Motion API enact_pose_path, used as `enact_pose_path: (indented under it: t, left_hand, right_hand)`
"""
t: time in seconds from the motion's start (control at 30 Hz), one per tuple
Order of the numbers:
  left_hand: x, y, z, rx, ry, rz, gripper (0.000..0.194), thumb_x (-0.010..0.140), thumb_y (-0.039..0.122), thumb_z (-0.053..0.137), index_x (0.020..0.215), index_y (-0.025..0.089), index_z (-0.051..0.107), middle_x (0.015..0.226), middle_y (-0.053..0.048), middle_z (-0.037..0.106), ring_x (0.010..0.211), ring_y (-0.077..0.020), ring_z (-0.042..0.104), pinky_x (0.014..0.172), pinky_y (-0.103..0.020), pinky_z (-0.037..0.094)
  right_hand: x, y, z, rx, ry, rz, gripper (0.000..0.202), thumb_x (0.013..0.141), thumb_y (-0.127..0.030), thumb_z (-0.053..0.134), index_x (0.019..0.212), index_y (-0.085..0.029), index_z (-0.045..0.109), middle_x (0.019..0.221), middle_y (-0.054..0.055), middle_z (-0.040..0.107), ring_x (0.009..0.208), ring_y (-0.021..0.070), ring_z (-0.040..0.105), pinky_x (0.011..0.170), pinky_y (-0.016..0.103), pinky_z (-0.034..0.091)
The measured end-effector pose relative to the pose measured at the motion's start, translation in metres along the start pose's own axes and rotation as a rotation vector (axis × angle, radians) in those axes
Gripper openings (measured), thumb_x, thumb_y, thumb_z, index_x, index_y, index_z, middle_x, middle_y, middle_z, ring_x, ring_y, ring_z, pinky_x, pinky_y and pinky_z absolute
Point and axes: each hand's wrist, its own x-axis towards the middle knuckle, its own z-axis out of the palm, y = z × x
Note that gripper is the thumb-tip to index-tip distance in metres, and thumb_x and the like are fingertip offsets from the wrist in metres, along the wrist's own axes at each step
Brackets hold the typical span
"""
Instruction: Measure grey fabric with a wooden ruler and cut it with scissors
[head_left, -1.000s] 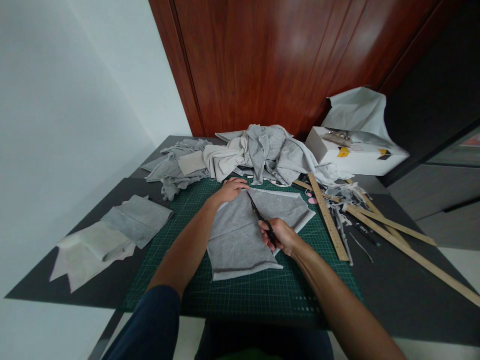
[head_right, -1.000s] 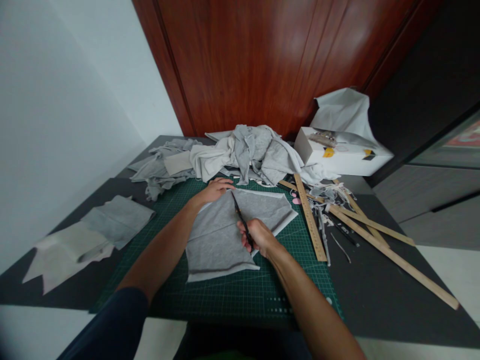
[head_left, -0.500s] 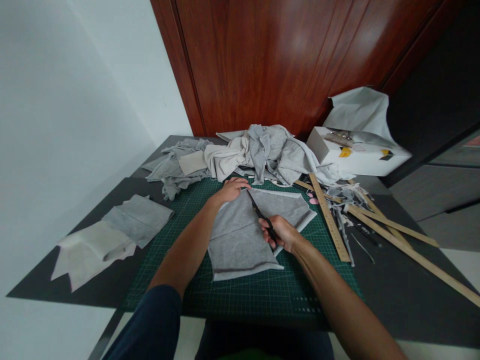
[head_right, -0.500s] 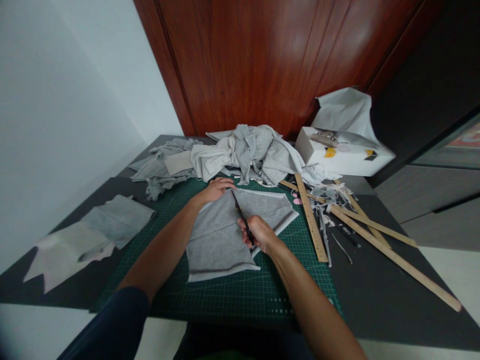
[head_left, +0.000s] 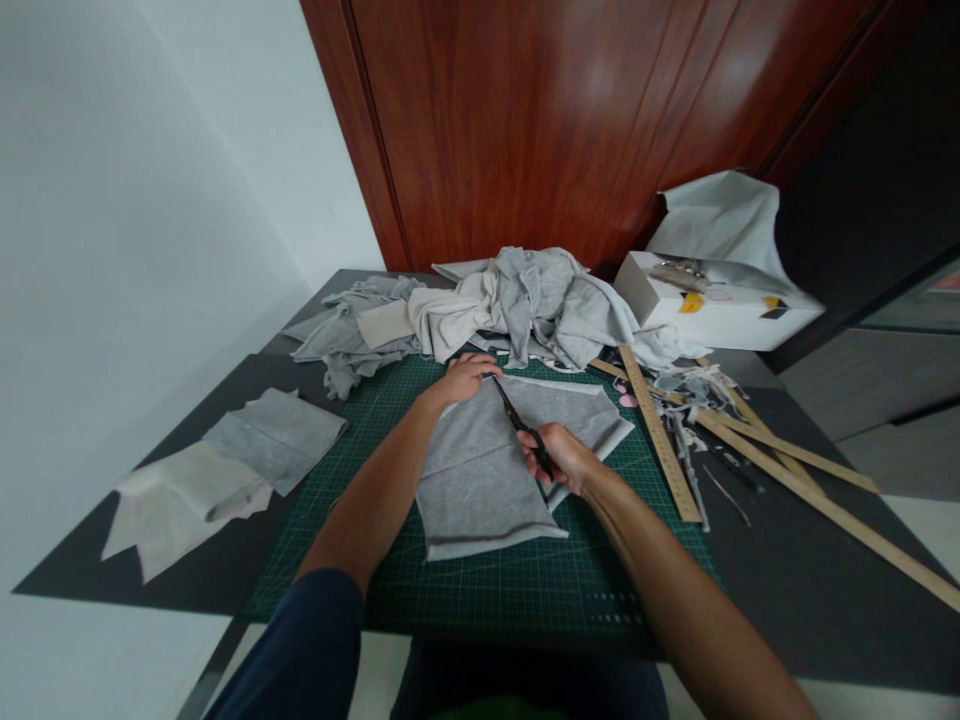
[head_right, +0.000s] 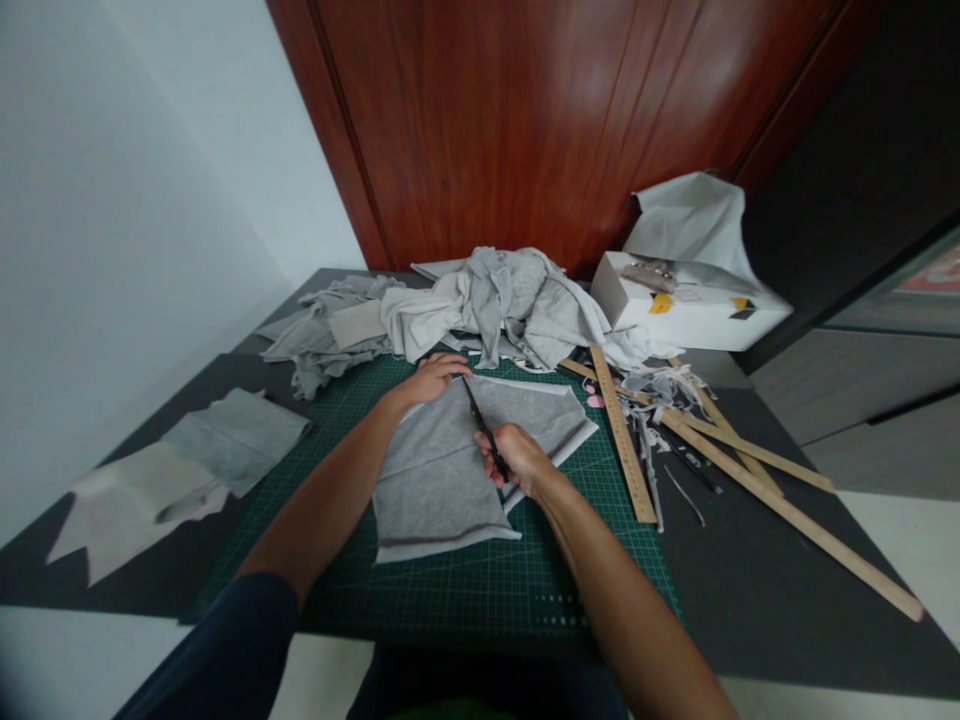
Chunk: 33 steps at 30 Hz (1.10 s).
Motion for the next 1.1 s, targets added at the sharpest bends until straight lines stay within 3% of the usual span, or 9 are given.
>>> enact_pose_path:
  t: [0.57,0.73,0.83,0.93,1.03,1.1]
  left_hand:
    - [0.002,-0.003,0.001,0.018,-0.018,-0.028,0.064,0.084,0.003,0.042,0.128,0.036,0.075,0.159,0.0,0.053,0.145,-0.0248,0.045,0.12,-0.053,0.033]
    - [0.003,-0.006,0.002,0.01,0.001,-0.02,0.065,0.081,0.002,0.044,0.127,0.034,0.076,0.157,0.0,0.057,0.145,-0.0244,0.046,0.121,-0.053,0.034]
    - [0.003,-0.008,0.002,-0.005,0.018,-0.014,0.064,0.08,0.002,0.046,0.126,0.034,0.077,0.156,0.0,0.058,0.145,-0.0244,0.048,0.123,-0.052,0.034]
    - [0.005,-0.012,0.002,-0.04,0.038,0.002,0.056,0.082,0.005,0.051,0.122,0.032,0.078,0.152,-0.002,0.061,0.143,-0.0242,0.051,0.124,-0.049,0.036]
    - [0.008,-0.013,-0.001,-0.078,0.055,0.023,0.039,0.089,0.017,0.056,0.116,0.029,0.081,0.144,-0.003,0.068,0.139,-0.0245,0.055,0.123,-0.046,0.039]
    - [0.009,-0.011,-0.003,-0.085,0.057,0.029,0.033,0.092,0.024,0.056,0.113,0.028,0.082,0.138,-0.004,0.071,0.137,-0.0246,0.058,0.122,-0.044,0.042]
  right_hand:
    - [0.002,0.004,0.001,-0.089,0.039,-0.049,0.033,0.092,-0.031,0.051,0.062,-0.019,0.054,0.047,0.001,0.058,0.031,0.0085,0.042,0.034,0.023,0.015]
    - [-0.019,0.014,-0.01,-0.286,0.026,-0.214,0.035,0.089,-0.03,0.055,0.056,-0.019,0.056,0.047,0.001,0.058,0.035,0.0103,0.048,0.04,0.025,0.031]
    - [-0.03,0.019,-0.02,-0.535,0.146,-0.219,0.027,0.088,-0.029,0.058,0.063,-0.02,0.058,0.052,0.002,0.063,0.041,0.0145,0.058,0.049,0.027,0.041]
    - [-0.037,0.027,-0.033,-0.798,0.382,-0.238,0.017,0.089,-0.03,0.062,0.075,-0.02,0.065,0.068,0.009,0.073,0.064,0.0224,0.072,0.061,0.029,0.046]
    - [-0.044,0.036,-0.047,-0.932,0.604,-0.227,0.016,0.091,-0.033,0.064,0.09,-0.019,0.072,0.093,0.015,0.08,0.091,0.0291,0.077,0.072,0.031,0.05]
    - [-0.05,0.041,-0.056,-0.967,0.69,-0.17,0.02,0.093,-0.035,0.062,0.098,-0.018,0.074,0.099,0.017,0.08,0.096,0.0312,0.077,0.076,0.032,0.051]
